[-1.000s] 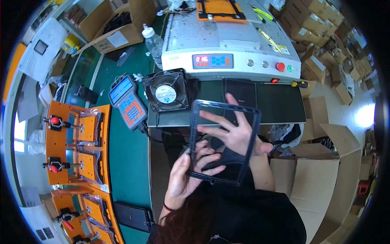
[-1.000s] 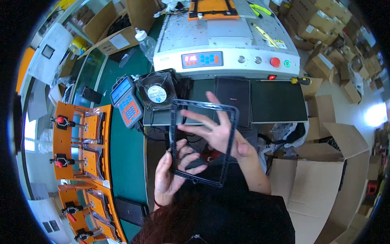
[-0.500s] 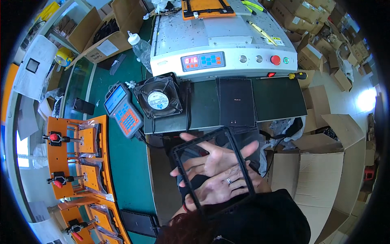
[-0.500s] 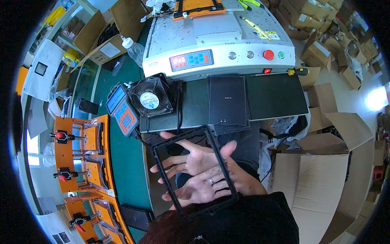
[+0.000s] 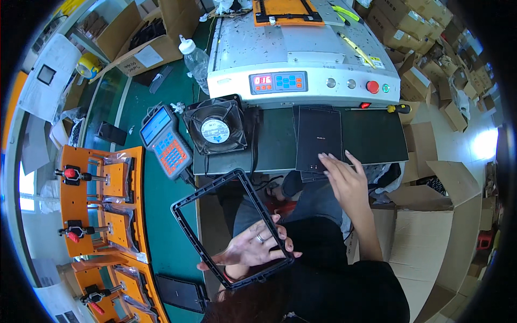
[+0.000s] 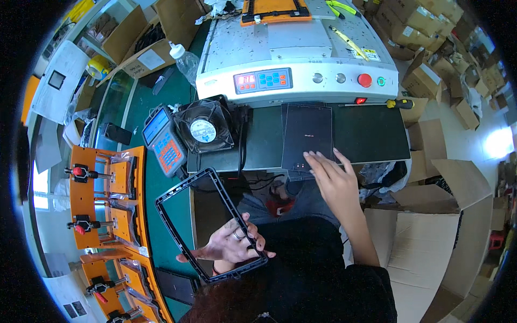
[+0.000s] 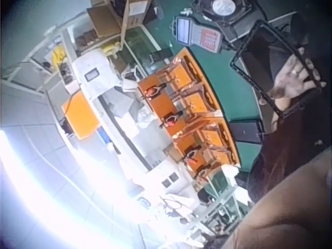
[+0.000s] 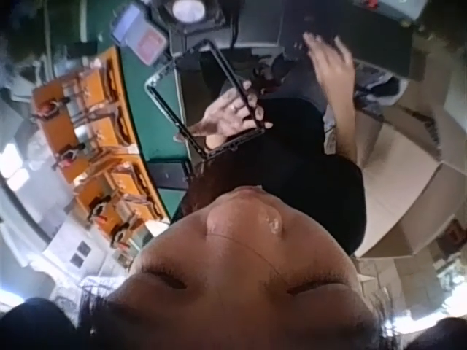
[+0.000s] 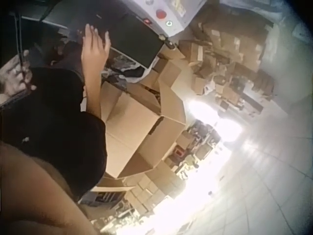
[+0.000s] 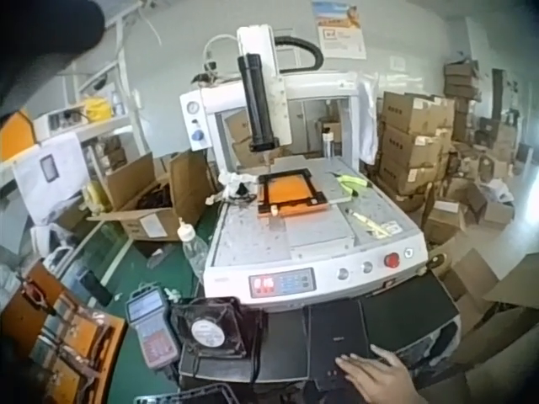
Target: Assembling and packaging electronic tablets into plastic sleeves and frames at a workbench.
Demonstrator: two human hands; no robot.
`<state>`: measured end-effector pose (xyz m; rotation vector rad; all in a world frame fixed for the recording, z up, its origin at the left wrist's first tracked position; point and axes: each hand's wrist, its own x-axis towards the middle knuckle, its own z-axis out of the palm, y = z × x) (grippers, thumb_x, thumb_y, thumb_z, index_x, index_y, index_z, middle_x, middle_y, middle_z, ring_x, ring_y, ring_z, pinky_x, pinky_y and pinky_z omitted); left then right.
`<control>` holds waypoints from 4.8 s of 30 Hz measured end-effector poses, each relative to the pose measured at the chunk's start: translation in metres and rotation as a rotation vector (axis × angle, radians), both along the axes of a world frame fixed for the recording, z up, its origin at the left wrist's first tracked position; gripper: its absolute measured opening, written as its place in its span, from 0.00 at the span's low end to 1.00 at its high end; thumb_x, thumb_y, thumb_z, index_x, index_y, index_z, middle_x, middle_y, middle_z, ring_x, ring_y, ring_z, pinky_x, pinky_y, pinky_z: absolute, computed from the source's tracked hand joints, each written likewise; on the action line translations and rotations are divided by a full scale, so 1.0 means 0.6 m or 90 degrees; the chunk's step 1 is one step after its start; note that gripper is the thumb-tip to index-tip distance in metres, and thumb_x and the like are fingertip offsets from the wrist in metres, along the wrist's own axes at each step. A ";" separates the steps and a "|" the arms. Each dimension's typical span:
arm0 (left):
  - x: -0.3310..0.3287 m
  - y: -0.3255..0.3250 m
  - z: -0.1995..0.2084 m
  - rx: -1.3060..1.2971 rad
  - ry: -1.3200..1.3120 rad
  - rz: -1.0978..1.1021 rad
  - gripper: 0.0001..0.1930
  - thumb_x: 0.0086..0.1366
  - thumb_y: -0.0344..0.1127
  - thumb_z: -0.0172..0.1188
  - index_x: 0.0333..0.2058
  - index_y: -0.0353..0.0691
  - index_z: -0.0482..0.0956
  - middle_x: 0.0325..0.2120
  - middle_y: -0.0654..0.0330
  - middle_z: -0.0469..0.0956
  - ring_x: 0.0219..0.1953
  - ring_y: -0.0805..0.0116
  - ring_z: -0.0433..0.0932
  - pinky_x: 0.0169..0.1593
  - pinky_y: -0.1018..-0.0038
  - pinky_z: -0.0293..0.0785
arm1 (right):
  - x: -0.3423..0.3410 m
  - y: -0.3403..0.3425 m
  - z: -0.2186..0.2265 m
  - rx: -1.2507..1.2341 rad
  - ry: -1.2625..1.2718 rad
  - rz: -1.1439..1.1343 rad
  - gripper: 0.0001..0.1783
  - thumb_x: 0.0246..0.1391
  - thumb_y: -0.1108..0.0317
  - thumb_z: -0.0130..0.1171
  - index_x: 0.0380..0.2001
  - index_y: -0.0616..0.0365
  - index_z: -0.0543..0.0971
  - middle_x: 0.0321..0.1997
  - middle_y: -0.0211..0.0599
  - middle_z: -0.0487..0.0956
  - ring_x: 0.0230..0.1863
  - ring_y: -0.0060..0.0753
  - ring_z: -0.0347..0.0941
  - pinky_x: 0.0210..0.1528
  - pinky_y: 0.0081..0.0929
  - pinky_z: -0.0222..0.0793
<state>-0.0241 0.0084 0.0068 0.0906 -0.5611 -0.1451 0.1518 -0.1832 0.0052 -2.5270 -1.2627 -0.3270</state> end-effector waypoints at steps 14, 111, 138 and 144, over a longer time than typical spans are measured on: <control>-0.016 0.004 0.003 -0.009 0.057 0.096 0.75 0.29 0.71 0.68 0.62 0.29 0.29 0.61 0.43 0.45 0.61 0.42 0.50 0.61 0.38 0.41 | 0.026 0.003 0.030 0.105 -0.055 0.036 0.33 0.37 0.74 0.62 0.53 0.57 0.70 0.51 0.42 0.73 0.51 0.41 0.70 0.51 0.32 0.66; -0.329 0.004 0.067 0.098 0.397 1.005 0.59 0.43 0.68 0.62 0.63 0.36 0.44 0.61 0.43 0.52 0.62 0.40 0.52 0.61 0.49 0.52 | -0.339 0.289 0.106 -0.437 1.483 0.618 0.23 0.65 0.54 0.34 0.28 0.61 0.69 0.22 0.31 0.67 0.25 0.21 0.61 0.34 0.22 0.59; -0.622 0.489 0.408 1.512 1.397 0.919 0.33 0.64 0.55 0.43 0.44 0.22 0.68 0.43 0.35 0.71 0.45 0.43 0.72 0.50 0.60 0.67 | -0.502 0.407 0.051 -0.411 1.300 0.573 0.24 0.64 0.53 0.38 0.25 0.60 0.72 0.21 0.28 0.68 0.25 0.20 0.62 0.31 0.19 0.60; -0.686 0.442 0.332 1.354 0.940 1.642 0.25 0.66 0.47 0.44 0.48 0.28 0.65 0.48 0.41 0.67 0.51 0.49 0.66 0.54 0.63 0.60 | -0.590 0.498 0.017 -0.405 1.281 0.621 0.22 0.63 0.51 0.40 0.29 0.60 0.72 0.23 0.26 0.68 0.26 0.20 0.62 0.32 0.17 0.60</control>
